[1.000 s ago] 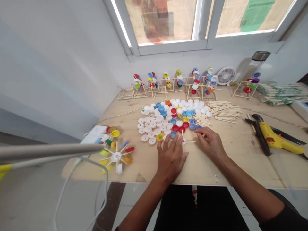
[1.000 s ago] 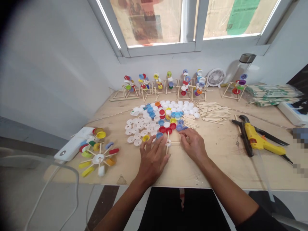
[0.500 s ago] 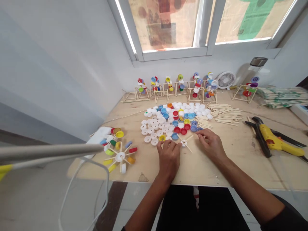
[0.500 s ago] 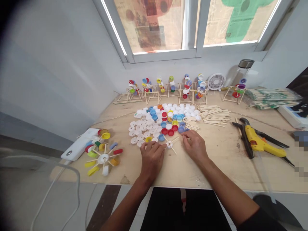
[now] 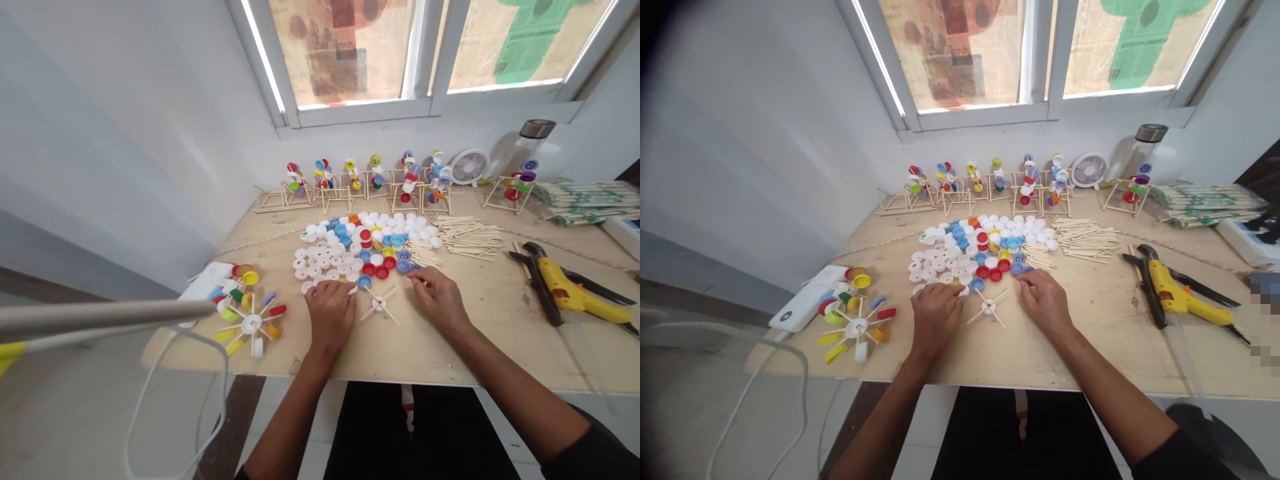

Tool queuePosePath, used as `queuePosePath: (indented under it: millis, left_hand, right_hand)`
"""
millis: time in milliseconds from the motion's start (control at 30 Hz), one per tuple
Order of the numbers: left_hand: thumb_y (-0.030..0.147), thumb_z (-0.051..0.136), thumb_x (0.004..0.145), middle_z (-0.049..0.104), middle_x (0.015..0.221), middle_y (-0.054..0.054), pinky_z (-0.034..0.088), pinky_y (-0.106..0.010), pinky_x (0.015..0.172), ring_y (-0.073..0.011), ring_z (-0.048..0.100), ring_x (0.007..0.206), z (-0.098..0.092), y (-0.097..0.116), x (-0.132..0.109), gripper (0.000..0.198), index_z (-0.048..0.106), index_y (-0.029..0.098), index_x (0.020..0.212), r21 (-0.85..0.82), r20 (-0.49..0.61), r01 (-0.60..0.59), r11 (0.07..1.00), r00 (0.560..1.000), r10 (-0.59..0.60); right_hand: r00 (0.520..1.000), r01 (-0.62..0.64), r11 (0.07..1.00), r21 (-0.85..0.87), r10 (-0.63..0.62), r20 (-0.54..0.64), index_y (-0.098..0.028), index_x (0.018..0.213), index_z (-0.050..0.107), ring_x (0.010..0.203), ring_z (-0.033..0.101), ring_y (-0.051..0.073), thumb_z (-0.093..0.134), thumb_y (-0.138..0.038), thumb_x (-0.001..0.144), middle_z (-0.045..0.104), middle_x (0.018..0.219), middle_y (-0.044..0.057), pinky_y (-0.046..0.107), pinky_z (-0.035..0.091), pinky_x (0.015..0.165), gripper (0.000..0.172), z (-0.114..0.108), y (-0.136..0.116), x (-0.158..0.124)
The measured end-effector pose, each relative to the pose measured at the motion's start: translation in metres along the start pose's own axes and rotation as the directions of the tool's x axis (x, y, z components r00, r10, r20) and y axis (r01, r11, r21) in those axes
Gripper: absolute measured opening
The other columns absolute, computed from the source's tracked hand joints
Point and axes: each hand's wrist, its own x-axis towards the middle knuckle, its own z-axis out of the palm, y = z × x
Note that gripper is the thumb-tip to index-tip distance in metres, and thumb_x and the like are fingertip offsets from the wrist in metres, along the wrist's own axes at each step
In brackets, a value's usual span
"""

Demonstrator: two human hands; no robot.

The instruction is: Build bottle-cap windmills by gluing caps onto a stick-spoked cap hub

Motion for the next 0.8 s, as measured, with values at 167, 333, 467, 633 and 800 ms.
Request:
queuePosePath:
  millis: [167,333,467,633,800]
  left_hand:
    - [0.017,0.057,0.078,0.068,0.091,-0.007,0.031,-0.046,0.088,-0.0273,0.054,0.098,0.007,-0.006,0.019,0.018,0.069,0.023,0.090,0.097,0.085,-0.063,0.993,0.995,0.055]
    - [0.020,0.060,0.076,0.065,0.094,-0.009,0.033,-0.047,0.086,-0.0283,0.051,0.097,0.016,-0.004,0.024,0.024,0.068,0.025,0.098,0.145,0.144,-0.117,0.982,0.985,0.095]
    - [0.019,0.058,0.078,0.064,0.089,-0.008,0.033,-0.047,0.085,-0.0267,0.051,0.091,0.022,-0.006,0.025,0.018,0.070,0.026,0.089,0.149,0.133,-0.138,0.979,0.984,0.118]
    - [0.019,0.057,0.080,0.064,0.086,-0.007,0.033,-0.045,0.083,-0.0257,0.051,0.089,0.026,-0.011,0.027,0.015,0.070,0.025,0.078,0.167,0.105,-0.161,0.973,0.984,0.145]
    - [0.018,0.057,0.080,0.065,0.085,-0.007,0.033,-0.044,0.083,-0.0255,0.051,0.090,0.026,-0.015,0.029,0.014,0.069,0.024,0.078,0.187,0.089,-0.148,0.971,0.987,0.134]
  right_hand:
    - [1.000,-0.009,1.000,-0.010,0.009,-0.001,-0.021,0.088,0.067,0.083,0.062,0.019,0.048,-0.023,0.082,0.069,0.090,0.005,0.033,0.049,0.071,0.020,0.000,0.000,0.000]
    - [1.000,-0.018,1.000,-0.005,0.018,-0.005,-0.022,0.087,0.067,0.083,0.062,0.020,0.048,-0.024,0.083,0.069,0.091,0.005,0.033,0.049,0.071,0.020,0.000,0.000,0.000]
    - [0.997,-0.069,0.998,0.002,0.069,-0.045,-0.021,0.088,0.067,0.087,0.062,0.020,0.048,-0.025,0.083,0.069,0.092,0.005,0.033,0.048,0.074,0.020,-0.005,-0.001,0.003]
    - [0.979,-0.154,0.988,-0.013,0.150,-0.140,-0.019,0.090,0.067,0.087,0.062,0.021,0.047,-0.028,0.083,0.069,0.093,0.006,0.035,0.048,0.076,0.023,-0.014,0.007,0.008]
    - [0.969,-0.191,0.980,-0.064,0.178,-0.169,-0.018,0.090,0.067,0.086,0.062,0.020,0.046,-0.029,0.083,0.069,0.093,0.006,0.035,0.048,0.077,0.025,-0.020,0.017,0.012]
